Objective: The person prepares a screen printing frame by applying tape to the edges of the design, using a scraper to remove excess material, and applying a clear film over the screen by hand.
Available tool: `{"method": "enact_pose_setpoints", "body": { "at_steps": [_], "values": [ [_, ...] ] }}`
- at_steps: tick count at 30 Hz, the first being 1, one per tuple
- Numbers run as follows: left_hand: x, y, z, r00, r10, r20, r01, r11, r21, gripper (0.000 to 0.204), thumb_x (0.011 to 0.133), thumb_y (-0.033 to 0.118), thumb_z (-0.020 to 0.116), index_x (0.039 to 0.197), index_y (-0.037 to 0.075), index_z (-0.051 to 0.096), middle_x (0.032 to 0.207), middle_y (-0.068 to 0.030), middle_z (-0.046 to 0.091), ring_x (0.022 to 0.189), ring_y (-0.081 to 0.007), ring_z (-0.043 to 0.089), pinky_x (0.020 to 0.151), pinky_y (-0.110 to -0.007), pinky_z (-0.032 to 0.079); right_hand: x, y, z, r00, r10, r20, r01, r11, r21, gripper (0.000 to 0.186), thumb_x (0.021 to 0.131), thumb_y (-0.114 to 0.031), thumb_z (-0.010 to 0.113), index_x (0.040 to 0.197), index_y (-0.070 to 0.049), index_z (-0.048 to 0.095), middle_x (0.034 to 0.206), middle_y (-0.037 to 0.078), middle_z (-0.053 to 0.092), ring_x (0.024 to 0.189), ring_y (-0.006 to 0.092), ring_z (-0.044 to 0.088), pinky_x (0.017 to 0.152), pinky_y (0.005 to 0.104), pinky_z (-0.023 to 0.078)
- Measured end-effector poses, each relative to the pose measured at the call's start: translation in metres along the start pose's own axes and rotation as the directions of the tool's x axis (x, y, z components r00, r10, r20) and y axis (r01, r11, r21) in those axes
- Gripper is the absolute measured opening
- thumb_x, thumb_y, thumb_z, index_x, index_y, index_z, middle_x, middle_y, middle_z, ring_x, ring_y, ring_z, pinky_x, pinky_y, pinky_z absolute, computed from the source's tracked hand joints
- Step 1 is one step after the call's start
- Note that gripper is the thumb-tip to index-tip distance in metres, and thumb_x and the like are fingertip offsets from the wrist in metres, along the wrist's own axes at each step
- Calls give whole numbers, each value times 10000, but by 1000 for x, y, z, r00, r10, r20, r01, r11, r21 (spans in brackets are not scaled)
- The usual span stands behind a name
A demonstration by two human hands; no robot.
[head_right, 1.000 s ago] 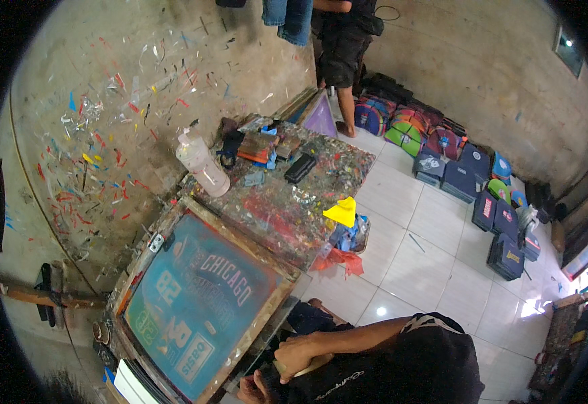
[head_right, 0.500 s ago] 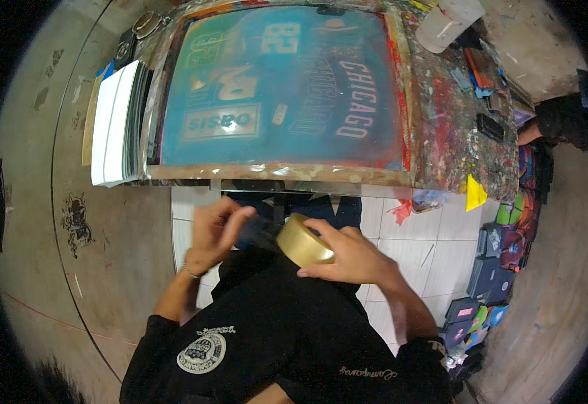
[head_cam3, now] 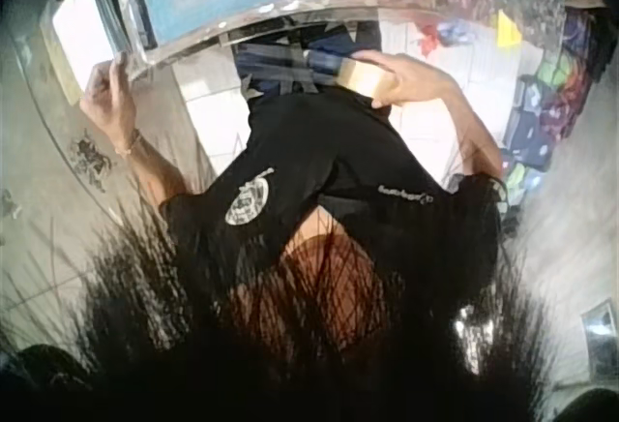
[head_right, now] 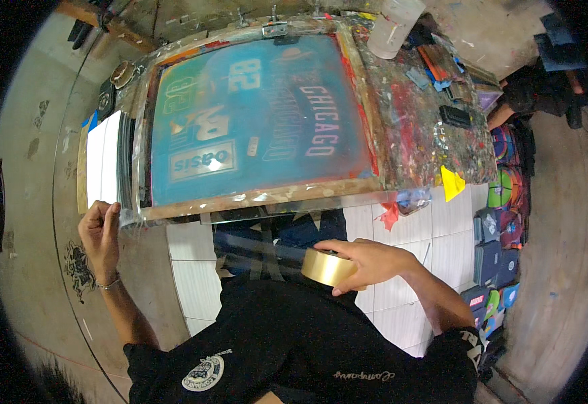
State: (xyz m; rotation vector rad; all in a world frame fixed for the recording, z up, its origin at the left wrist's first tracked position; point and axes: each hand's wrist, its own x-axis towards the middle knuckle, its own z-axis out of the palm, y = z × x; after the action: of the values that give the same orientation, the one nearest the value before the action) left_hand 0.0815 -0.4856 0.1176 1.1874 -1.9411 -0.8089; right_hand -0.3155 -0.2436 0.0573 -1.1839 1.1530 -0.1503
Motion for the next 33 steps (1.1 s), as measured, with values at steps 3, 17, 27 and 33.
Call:
{"method": "enact_pose_setpoints", "body": {
  "at_steps": [3,17,27,33],
  "values": [
    [15,6,-23,999,-3,41,3,1000,0,296,935,80,652,683,31,503,614,62,428,572,-23,339,502,-205,241,-7,23,6,989,81,-126,-101,983,-154,806,796,-471,763,1412,-88,413,966,160,698,856,289,695,770,398,538],
    [22,-2,-134,835,373,-405,-265,917,297,222,1003,134,542,866,-39,556,865,-91,573,834,-175,552,805,-329,487,-48,-38,-35,970,-173,173,144,975,170,373,893,-315,696,1220,-150,625,1026,70,704,862,209,683,763,312,521],
    [-12,-5,-189,876,264,-403,-230,964,132,279,1051,96,354,1098,-108,538,997,-170,611,905,-205,615,1073,-431,392,-49,-36,-42,983,-185,-11,183,978,-98,381,899,-405,671,1159,-126,666,1044,68,708,833,278,688,699,344,532],
    [12,-3,-168,667,186,-722,-77,980,182,202,1021,43,425,950,-112,532,1083,-235,611,1017,-292,601,1057,-444,438,-111,-121,-35,862,-464,-206,314,806,-502,316,869,-393,698,1053,-137,717,720,28,646,584,183,639,500,323,483]
  ]
}}
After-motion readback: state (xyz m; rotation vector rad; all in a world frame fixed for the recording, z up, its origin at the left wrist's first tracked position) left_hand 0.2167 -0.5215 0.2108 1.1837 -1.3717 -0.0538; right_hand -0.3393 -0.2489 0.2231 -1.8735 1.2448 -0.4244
